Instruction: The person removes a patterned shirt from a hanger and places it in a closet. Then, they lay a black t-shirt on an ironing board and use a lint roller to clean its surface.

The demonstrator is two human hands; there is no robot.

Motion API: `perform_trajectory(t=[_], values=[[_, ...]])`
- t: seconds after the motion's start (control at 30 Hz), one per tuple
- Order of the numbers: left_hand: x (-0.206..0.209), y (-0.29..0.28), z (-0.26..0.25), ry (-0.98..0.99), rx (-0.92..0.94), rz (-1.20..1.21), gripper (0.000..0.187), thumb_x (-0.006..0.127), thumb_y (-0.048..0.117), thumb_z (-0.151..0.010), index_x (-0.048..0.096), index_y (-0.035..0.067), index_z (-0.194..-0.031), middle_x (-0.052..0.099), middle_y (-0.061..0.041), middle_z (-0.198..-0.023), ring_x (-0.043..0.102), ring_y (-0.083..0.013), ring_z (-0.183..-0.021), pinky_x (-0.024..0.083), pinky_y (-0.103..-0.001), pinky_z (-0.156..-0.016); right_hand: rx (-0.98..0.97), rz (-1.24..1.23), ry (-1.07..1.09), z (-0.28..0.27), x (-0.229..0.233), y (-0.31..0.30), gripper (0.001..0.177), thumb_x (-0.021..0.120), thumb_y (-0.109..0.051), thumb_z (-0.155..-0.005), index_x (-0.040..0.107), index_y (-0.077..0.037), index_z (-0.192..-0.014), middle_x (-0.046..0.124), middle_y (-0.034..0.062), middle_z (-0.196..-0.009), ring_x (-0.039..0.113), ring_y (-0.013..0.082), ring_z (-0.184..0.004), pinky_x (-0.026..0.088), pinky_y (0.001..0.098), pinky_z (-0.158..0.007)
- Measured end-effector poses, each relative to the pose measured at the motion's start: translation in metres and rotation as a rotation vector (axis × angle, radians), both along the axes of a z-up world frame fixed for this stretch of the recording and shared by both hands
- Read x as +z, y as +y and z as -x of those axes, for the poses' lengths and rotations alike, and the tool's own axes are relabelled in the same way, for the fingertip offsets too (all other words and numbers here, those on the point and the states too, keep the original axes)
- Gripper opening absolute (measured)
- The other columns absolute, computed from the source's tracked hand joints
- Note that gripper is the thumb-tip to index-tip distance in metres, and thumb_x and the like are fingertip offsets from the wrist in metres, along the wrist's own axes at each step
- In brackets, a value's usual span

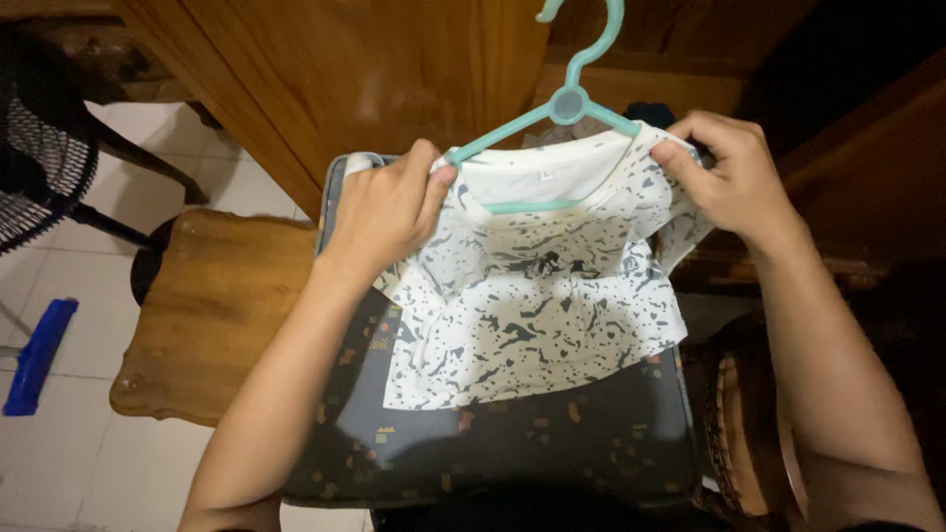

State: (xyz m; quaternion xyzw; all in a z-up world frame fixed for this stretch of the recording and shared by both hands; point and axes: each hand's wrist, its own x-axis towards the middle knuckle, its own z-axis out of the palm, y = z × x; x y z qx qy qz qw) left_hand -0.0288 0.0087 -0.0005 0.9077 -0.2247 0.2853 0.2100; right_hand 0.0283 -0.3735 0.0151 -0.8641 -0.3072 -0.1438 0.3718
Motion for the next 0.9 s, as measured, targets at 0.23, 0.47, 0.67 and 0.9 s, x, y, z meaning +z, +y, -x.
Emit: perform_trajectory(t=[0.23, 0.47, 0.67, 0.9], values=[[-0.006, -0.003, -0.006, 0.011, 0.012, -0.003, 0.029, 0.056, 0.032, -0.109, 0.055, 0.006, -0.096, 0.068, -0.017, -0.073, 0.064, -0.0401, -0.06, 0.048, -0.052, -0.052, 0.009, 0.019, -0.031, -0.001, -0.002, 0.003, 0.016, 0.072, -0.015, -0.106, 0.071, 0.002, -0.103, 0.071, 0.0114, -0.089, 0.068, 0.0154, -0.079, 0.051, 0.0296, -0.071], [-0.009, -0.007, -0.013, 0.061, 0.008, -0.08, 0.033, 0.056, 0.035, -0.109, 0.056, 0.004, -0.098, 0.067, -0.017, -0.068, 0.063, -0.0411, -0.057, 0.047, -0.053, -0.052, 0.047, 0.084, 0.026, 0.003, -0.002, 0.021, 0.019, 0.069, -0.017, -0.104, 0.072, 0.001, -0.103, 0.07, 0.0109, -0.086, 0.067, 0.0179, -0.075, 0.05, 0.031, -0.063], [-0.025, -0.002, -0.007, 0.076, -0.011, 0.015, 0.032, 0.059, 0.036, -0.107, 0.06, 0.004, -0.101, 0.065, -0.018, -0.063, 0.064, -0.0414, -0.057, 0.048, -0.053, -0.053, 0.002, 0.069, 0.006, 0.002, -0.011, 0.017, 0.022, 0.073, -0.02, -0.104, 0.072, 0.002, -0.103, 0.071, 0.0118, -0.09, 0.068, 0.0182, -0.078, 0.05, 0.0318, -0.066], [-0.032, 0.012, -0.006, 0.114, 0.03, 0.092, 0.027, 0.06, 0.03, -0.107, 0.06, 0.004, -0.1, 0.065, -0.019, -0.065, 0.066, -0.0414, -0.061, 0.05, -0.053, -0.057, -0.102, 0.11, 0.126, -0.003, -0.031, -0.001, 0.024, 0.073, -0.024, -0.104, 0.071, 0.0, -0.105, 0.072, 0.011, -0.086, 0.068, 0.0163, -0.073, 0.051, 0.0314, -0.063]])
